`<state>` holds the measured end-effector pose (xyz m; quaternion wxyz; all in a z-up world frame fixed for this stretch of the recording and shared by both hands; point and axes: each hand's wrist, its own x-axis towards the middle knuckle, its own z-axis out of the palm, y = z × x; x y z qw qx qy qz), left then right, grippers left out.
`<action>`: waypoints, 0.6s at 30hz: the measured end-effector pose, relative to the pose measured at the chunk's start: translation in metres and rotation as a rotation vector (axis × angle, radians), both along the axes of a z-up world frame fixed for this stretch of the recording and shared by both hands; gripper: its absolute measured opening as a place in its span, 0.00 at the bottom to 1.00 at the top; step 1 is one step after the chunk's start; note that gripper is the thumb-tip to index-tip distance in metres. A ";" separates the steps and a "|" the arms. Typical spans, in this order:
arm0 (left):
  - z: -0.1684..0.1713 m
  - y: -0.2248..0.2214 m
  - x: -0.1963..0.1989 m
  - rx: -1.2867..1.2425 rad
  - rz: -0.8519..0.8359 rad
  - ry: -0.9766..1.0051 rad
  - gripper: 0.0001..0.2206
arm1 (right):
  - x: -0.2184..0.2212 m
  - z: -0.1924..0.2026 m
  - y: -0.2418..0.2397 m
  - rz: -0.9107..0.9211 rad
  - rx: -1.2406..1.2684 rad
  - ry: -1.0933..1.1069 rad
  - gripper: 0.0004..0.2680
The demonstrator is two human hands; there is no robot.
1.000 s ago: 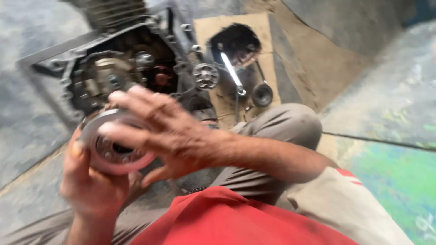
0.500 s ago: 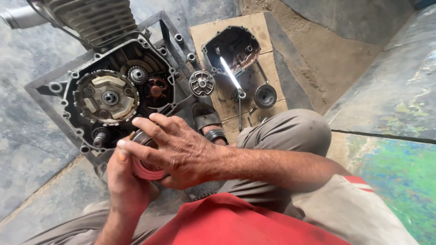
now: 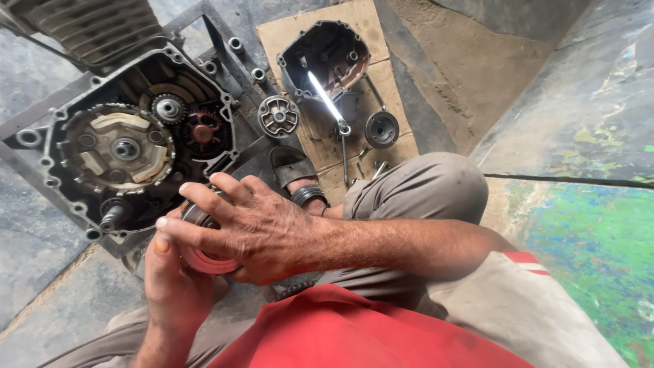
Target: The person disassembles a motorcycle engine by removing the clutch plates and hub, then reassembles the unit by aligning the components and fitting them back into the casing.
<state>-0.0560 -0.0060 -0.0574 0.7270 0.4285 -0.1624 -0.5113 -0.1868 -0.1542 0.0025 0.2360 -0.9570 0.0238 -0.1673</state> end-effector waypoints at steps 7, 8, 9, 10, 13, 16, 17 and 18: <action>0.051 -0.013 0.005 -0.120 -0.126 0.072 0.40 | -0.007 0.031 -0.048 -0.067 0.111 0.007 0.42; 0.059 -0.015 0.007 -0.069 -0.082 -0.064 0.41 | -0.013 0.045 -0.063 -0.150 -0.010 -0.084 0.41; 0.066 -0.017 0.009 -0.024 -0.031 -0.201 0.43 | -0.018 0.060 -0.081 -0.223 -0.136 -0.176 0.41; 0.062 -0.012 0.017 -0.030 -0.036 -0.196 0.43 | -0.037 0.071 -0.099 -0.227 -0.143 -0.172 0.41; 0.049 0.009 0.035 0.136 0.069 -0.175 0.36 | -0.093 0.090 -0.150 -0.430 -0.251 -0.192 0.33; 0.038 0.028 0.043 -0.223 -0.043 -0.191 0.33 | -0.141 0.069 -0.191 -0.658 -0.047 -0.254 0.23; 0.036 0.030 0.046 -0.231 -0.068 -0.223 0.31 | -0.153 0.053 -0.200 -0.789 0.076 -0.284 0.24; 0.033 0.031 0.047 -0.239 -0.094 -0.255 0.28 | -0.167 0.037 -0.211 -0.917 0.204 -0.313 0.26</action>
